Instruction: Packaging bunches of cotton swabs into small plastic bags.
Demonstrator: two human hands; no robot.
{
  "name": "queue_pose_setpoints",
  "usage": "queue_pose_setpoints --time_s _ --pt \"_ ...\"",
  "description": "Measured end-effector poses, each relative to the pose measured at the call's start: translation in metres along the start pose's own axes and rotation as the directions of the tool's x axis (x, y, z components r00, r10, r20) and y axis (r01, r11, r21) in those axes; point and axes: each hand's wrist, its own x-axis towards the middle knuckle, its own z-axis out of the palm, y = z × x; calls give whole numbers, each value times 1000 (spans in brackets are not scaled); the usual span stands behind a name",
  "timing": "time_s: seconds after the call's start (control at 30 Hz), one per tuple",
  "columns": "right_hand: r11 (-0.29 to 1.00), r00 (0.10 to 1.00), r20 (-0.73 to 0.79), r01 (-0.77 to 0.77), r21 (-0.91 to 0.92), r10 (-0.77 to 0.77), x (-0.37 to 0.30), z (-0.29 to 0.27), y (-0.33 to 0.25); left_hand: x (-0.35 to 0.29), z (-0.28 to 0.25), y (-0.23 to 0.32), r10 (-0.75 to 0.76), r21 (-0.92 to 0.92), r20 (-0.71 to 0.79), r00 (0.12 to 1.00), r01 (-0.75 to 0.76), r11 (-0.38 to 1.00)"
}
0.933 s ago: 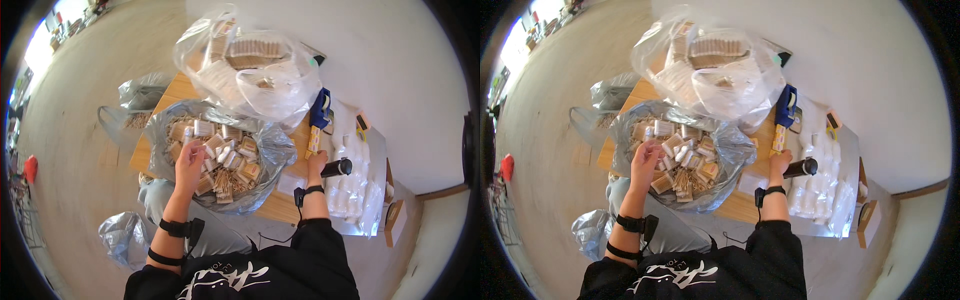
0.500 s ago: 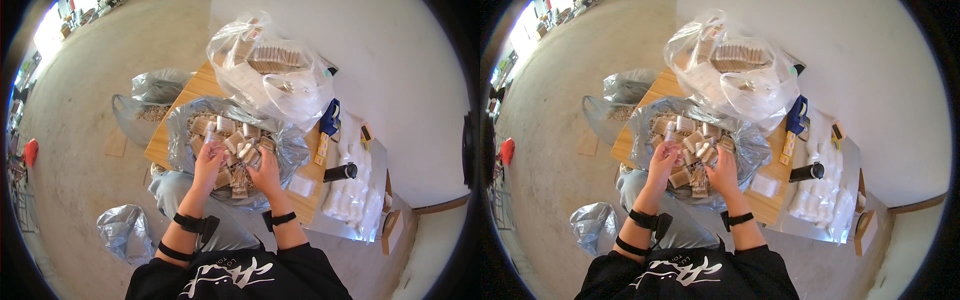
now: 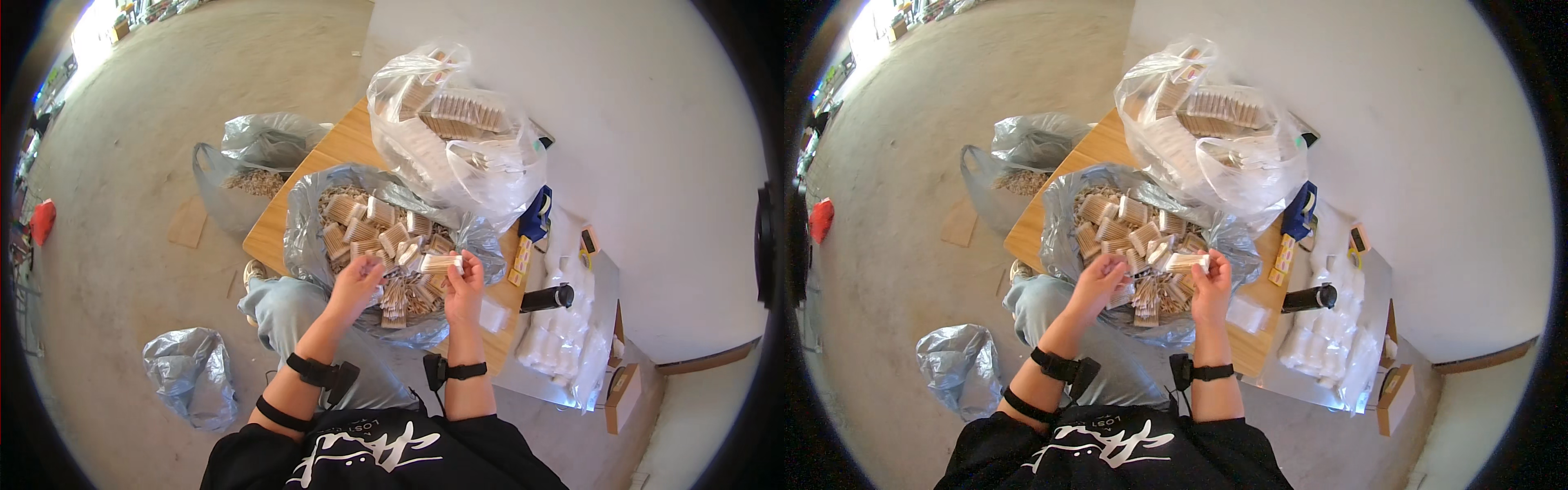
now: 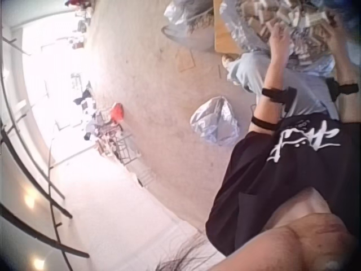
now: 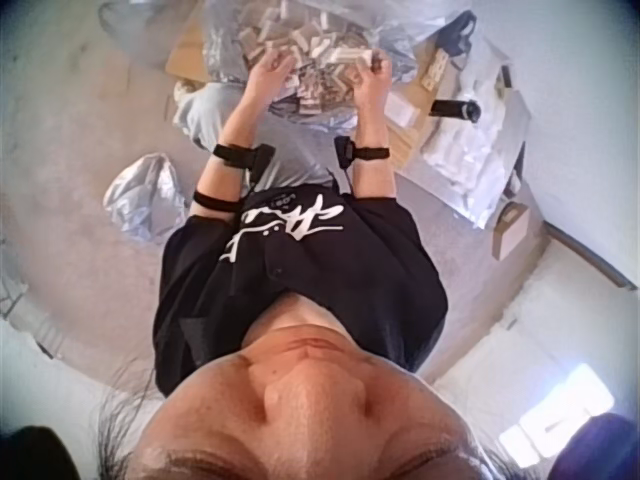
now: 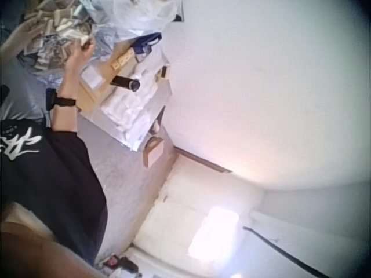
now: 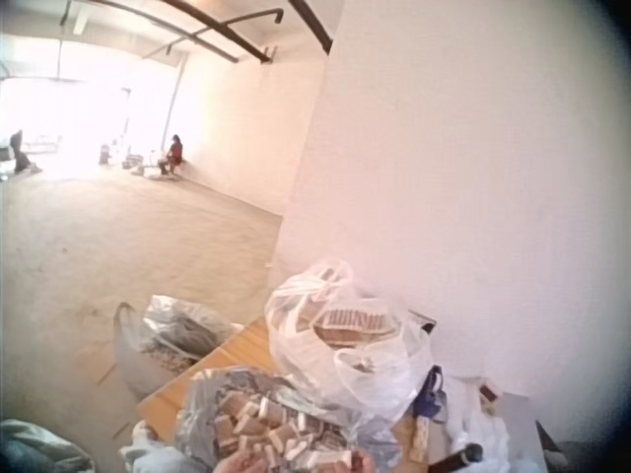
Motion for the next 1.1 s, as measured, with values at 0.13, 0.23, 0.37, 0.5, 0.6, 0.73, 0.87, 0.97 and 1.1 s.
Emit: queue_pose_setpoints --time_s 0.13,0.23,0.37,0.5,0.6,0.73,0.87,0.97,1.1 --pt "873 985 135 -157 461 106 -16 1 -15 -6 26 7 -141 -3 151 978 143 990" --pt "859 965 241 -208 468 102 -21 1 -22 -9 33 14 -274 -178 269 923 327 928" --pt "840 942 321 -253 480 100 -23 3 -31 -7 26 11 -239 -176 325 915 307 935" --pt "830 941 291 -300 469 175 -21 -2 -26 -7 29 17 -215 -194 423 880 320 927" --pt "956 992 122 56 -289 -21 -23 -5 -17 -6 37 11 -164 -137 303 939 213 967" --pt "842 938 343 224 -491 -49 -42 10 -45 -8 50 -5 -38 -15 244 969 43 999" --pt "839 923 383 233 -492 -32 -48 15 -52 -9 56 -13 91 190 166 982 -122 974" --pt "843 931 365 212 -494 -20 -51 13 -51 -10 56 -15 120 283 181 976 -169 944" --pt "797 945 322 239 -554 -59 -55 14 -44 -14 55 -8 259 394 221 940 -329 858"
